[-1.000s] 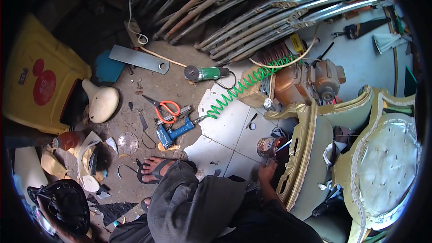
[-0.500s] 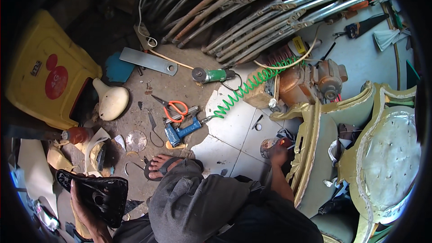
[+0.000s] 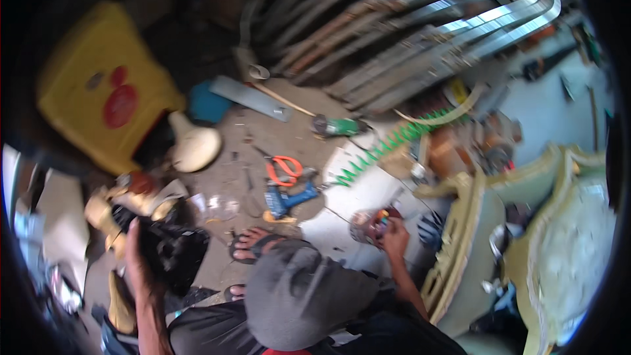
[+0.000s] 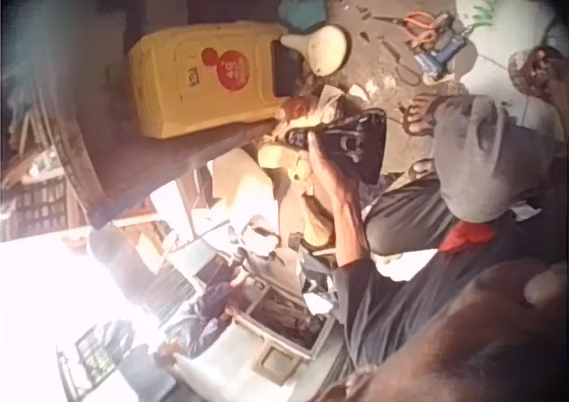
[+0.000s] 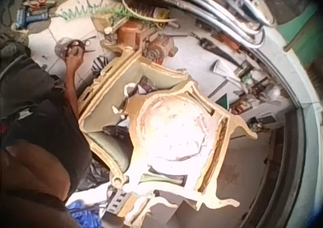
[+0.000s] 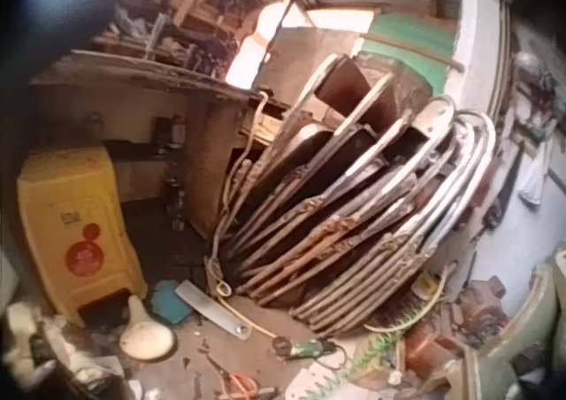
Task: The person reupholsters a bicycle seat by stretching black fabric over the seat frame, applying adhesive with a small brush, and trimming the excess fabric with shears.
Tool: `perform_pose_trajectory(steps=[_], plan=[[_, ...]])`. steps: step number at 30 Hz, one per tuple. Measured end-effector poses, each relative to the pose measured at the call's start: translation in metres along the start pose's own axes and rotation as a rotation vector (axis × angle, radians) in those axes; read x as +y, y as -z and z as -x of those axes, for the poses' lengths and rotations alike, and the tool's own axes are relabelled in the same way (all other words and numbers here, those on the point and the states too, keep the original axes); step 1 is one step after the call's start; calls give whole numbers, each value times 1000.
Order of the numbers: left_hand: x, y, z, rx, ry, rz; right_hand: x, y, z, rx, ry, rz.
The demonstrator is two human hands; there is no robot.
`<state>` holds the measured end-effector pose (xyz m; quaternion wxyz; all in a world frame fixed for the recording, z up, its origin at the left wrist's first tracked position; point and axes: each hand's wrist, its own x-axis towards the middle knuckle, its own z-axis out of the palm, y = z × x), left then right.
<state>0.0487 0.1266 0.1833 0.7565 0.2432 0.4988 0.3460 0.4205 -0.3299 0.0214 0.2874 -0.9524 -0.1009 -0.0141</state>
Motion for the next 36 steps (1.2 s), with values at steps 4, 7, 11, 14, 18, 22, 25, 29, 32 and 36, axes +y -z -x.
perform_pose_trajectory(steps=[4,7,11,14,18,22,25,29,32,36], plan=[[-4,6,-10,-120,46,148,15,-8,-29,-194,13,9],[8,21,-4,-100,82,341,26,-9,-42,-321,124,-169],[19,27,-1,-113,86,483,63,-2,-52,-419,394,-272],[24,43,1,-71,5,534,16,15,-41,-374,178,160],[10,38,-16,-92,-3,575,-48,54,-55,-295,177,304],[-14,40,-25,-55,-61,627,-109,68,-92,-98,412,219],[-17,37,-17,38,-175,513,-245,38,-87,-381,378,-402],[-32,36,-22,87,-248,468,-363,-34,-42,-781,545,-764],[-37,41,-2,165,-317,454,-435,-75,4,-1196,462,-1004],[-46,47,18,331,-405,436,-489,-94,61,-1515,393,-1228]])
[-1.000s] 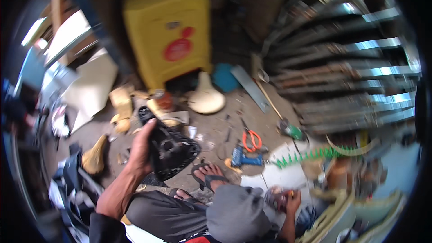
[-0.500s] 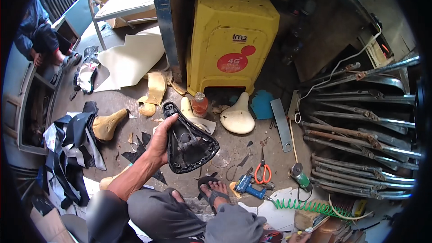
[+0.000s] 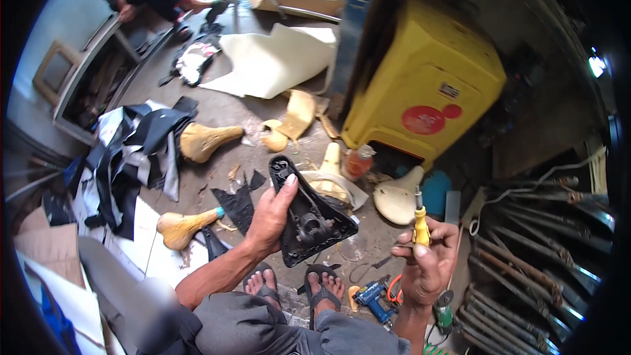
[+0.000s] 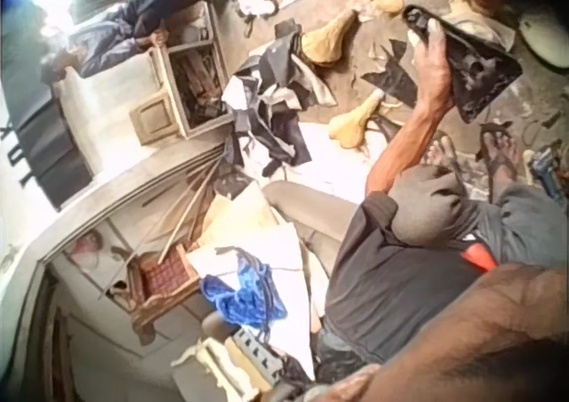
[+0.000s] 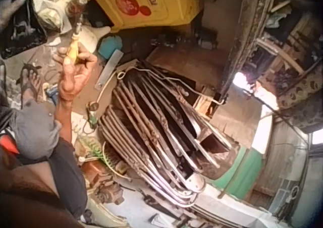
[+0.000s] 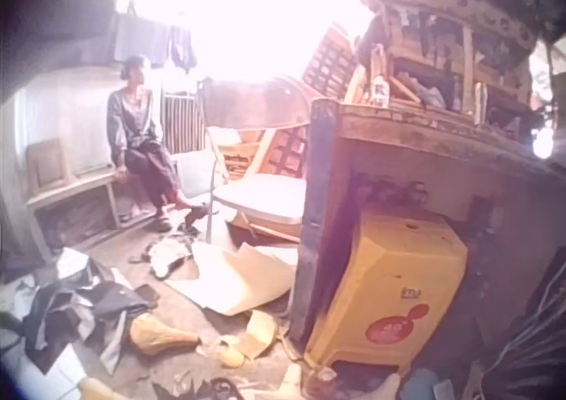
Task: The person reupholsters a bicycle seat by stretching black fabric over the seat frame, applying adhesive with a small brush, and trimming the excess fabric with shears.
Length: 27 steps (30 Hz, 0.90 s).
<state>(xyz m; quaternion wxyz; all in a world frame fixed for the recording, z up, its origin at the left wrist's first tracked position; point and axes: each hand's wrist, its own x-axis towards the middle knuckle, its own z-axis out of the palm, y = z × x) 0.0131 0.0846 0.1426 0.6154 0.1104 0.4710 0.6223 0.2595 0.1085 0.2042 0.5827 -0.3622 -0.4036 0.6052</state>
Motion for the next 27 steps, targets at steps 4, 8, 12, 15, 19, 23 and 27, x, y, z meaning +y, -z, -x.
perform_pose_trajectory(steps=[4,8,12,15,19,23,27], plan=[[7,11,15,45,-16,-79,43,-25,6,-88,-110,184],[3,9,25,35,-20,-45,86,-16,3,-125,-135,336],[-15,14,23,120,-115,-198,93,-42,13,-57,-82,342],[-12,15,25,148,-36,-350,98,-43,18,-79,-34,378],[-12,19,31,207,-68,-450,99,-43,23,-102,40,382],[-13,20,29,67,32,-132,102,-41,23,-98,60,391],[-14,23,27,-15,94,8,101,-43,27,-74,69,399]])
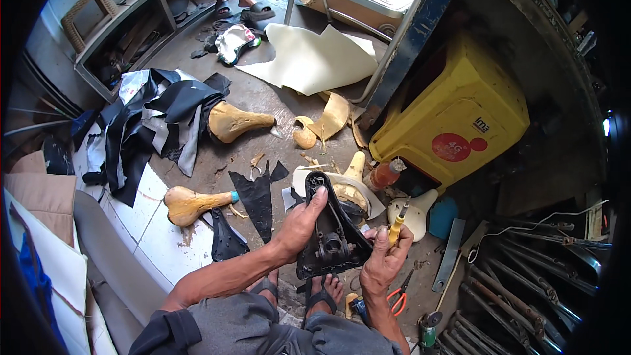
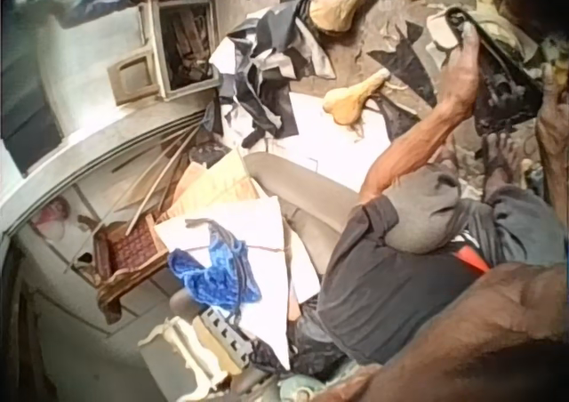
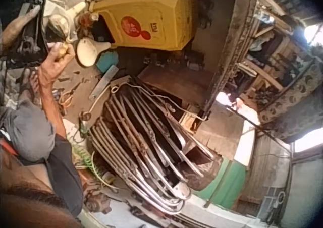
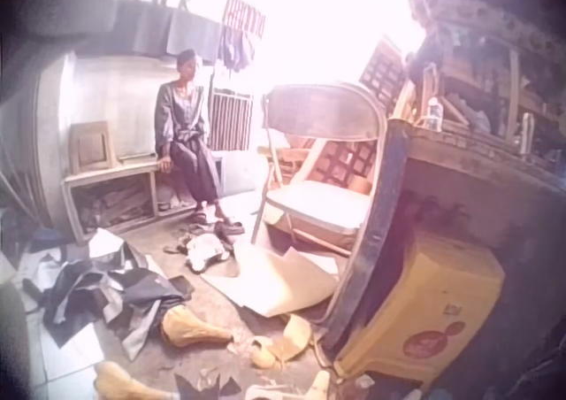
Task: The person reupholsters a bicycle seat by stretching black fabric over the seat frame, applying adhesive with a small brush, and trimming the excess fabric with shears.
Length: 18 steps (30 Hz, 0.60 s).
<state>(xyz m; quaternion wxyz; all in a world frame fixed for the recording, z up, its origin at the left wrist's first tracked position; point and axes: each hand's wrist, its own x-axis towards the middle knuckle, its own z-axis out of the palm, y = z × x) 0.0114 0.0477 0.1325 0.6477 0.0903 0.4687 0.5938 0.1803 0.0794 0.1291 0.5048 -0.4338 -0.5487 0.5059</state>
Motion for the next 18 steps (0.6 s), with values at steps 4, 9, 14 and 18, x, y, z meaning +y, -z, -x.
perform_pose_trajectory(steps=[4,9,14,18], plan=[[-7,6,-4,148,-100,-404,-1,-1,-2,53,21,13],[5,-15,4,321,-239,-724,0,3,-4,64,44,-8],[17,-19,10,342,-268,-792,0,2,-4,62,68,-17],[6,-7,4,188,-229,-649,2,1,0,39,95,7]])
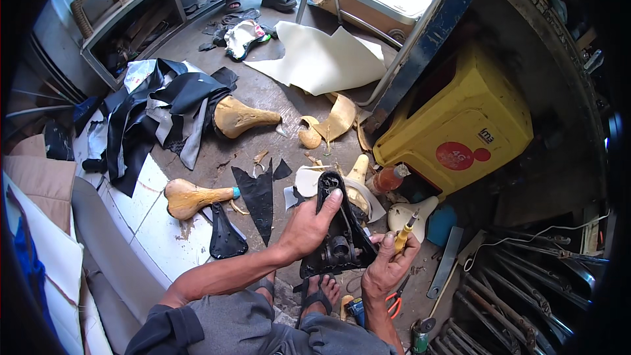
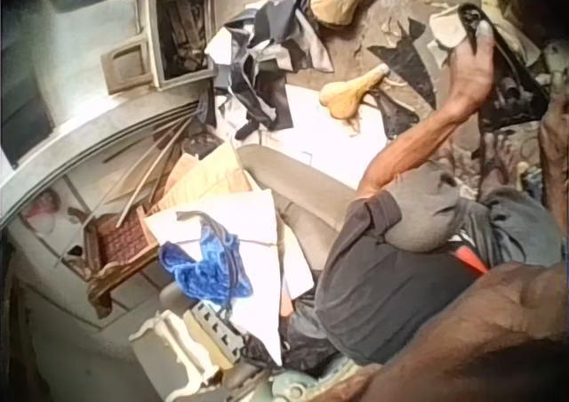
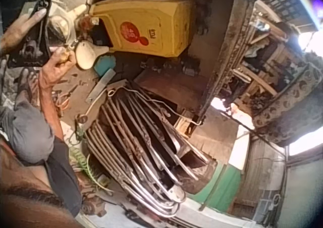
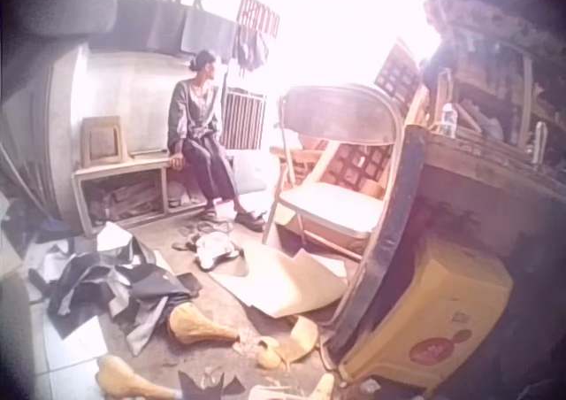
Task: The person reupholsters a bicycle seat by stretching black fabric over the seat frame, applying adhesive with a small brush, and trimming the excess fabric with shears.
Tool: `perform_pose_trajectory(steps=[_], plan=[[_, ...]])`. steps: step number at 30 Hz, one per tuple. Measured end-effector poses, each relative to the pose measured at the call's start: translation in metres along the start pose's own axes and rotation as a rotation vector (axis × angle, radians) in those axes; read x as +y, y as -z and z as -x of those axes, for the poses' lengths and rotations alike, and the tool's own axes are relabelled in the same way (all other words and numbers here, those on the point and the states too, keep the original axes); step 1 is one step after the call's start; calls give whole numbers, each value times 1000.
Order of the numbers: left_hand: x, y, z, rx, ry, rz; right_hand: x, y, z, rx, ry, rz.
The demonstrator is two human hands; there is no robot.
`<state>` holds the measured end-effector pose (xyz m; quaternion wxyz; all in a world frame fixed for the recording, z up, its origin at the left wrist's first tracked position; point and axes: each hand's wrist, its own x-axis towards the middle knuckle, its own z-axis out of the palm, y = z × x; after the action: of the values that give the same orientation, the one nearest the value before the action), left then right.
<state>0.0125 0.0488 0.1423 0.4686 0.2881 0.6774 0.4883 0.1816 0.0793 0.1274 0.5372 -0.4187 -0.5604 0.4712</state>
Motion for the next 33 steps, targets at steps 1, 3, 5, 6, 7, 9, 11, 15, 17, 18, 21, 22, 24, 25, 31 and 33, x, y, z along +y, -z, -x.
perform_pose_trajectory(steps=[1,3,5,6,7,9,11,15,17,18,21,22,24,25,31,33], plan=[[-3,-2,-2,-77,-46,241,0,1,0,-19,25,10],[-4,-2,1,-120,-20,353,-2,5,1,-56,5,22],[-5,4,1,-152,5,454,-9,6,1,-97,-20,19],[-14,12,-3,-209,41,484,-16,6,2,-151,-84,-105],[-22,18,-7,-276,80,514,-21,7,4,-197,-147,-223],[-33,36,-11,-431,82,743,-33,9,8,-255,-172,-173],[-39,54,-14,-611,29,826,-37,18,8,-385,-210,-50],[-61,60,-19,-855,-91,1151,-45,18,0,-608,58,216],[-66,53,-9,-859,-94,1253,-48,12,2,-606,-44,227],[-67,52,-5,-872,-114,1369,-49,9,2,-646,14,244],[-73,53,-4,-927,-111,1427,-45,0,2,-671,187,232],[-75,52,-6,-927,-105,1427,-52,0,1,-716,152,312],[-73,54,-6,-913,-91,1429,-56,-1,3,-765,119,381],[-75,53,-6,-916,-91,1429,-54,-1,5,-757,143,361],[-76,56,-6,-972,-54,1408,-51,-5,10,-740,171,316],[-73,60,-4,-981,-35,1393,-53,-7,10,-740,179,299]])
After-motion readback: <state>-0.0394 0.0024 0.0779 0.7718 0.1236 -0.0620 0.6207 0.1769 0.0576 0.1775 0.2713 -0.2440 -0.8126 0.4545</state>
